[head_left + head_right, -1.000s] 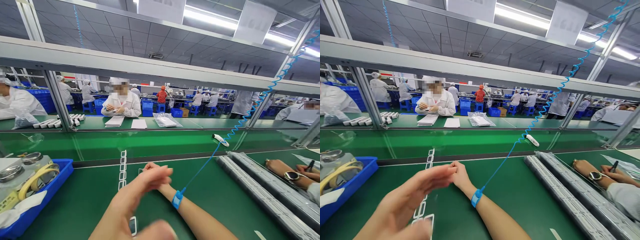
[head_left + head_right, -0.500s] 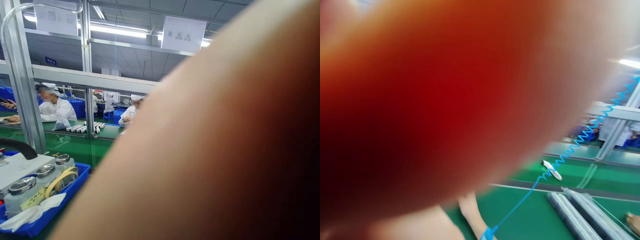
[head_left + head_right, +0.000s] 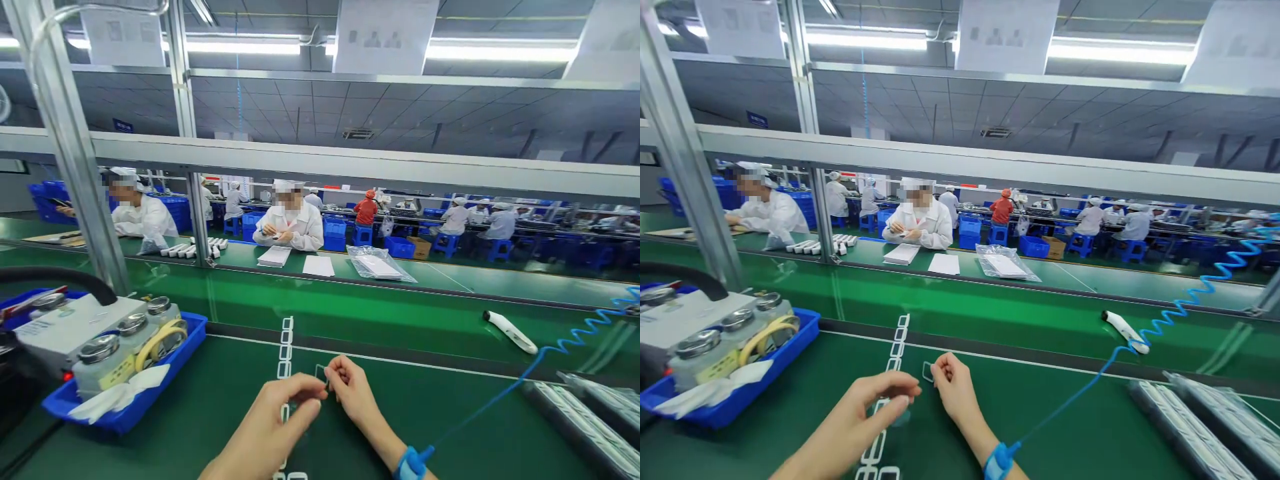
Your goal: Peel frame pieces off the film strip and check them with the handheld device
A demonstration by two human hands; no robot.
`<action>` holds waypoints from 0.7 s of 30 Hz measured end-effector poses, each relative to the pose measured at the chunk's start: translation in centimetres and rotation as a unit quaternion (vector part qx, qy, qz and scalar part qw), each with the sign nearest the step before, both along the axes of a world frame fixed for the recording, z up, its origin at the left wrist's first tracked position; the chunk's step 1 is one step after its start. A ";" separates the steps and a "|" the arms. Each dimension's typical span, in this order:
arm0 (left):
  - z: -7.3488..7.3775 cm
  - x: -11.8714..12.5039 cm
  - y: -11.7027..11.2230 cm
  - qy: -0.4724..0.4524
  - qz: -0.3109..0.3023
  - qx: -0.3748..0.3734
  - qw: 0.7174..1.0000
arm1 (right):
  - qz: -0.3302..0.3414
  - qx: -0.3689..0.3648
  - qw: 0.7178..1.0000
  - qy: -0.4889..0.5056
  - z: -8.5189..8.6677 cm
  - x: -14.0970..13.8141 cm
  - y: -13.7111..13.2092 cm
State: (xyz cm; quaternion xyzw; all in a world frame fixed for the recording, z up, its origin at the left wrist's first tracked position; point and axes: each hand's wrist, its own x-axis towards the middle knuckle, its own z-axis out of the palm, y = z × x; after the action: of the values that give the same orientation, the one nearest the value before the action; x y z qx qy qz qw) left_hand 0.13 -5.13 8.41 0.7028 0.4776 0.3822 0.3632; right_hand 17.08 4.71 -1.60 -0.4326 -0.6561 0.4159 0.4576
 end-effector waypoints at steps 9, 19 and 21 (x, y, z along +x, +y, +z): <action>-7.7 -4.3 3.2 -0.035 0.113 -0.032 0.992 | -0.010 -0.031 0.999 0.038 0.6 0.1 -1.1; -7.6 -3.9 2.9 -0.034 0.119 -0.016 0.992 | -0.035 -0.044 0.998 0.029 1.6 -0.3 -1.6; -7.8 -3.7 2.8 -0.037 0.129 -0.021 0.991 | -0.031 -0.047 0.998 0.014 1.1 0.2 -1.5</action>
State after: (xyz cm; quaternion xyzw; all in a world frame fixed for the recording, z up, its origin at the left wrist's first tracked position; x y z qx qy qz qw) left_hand -3.53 -2.36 0.66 0.6129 0.5580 0.4416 0.3434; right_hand 17.32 3.20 -0.53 -0.4680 -0.6160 0.4374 0.4585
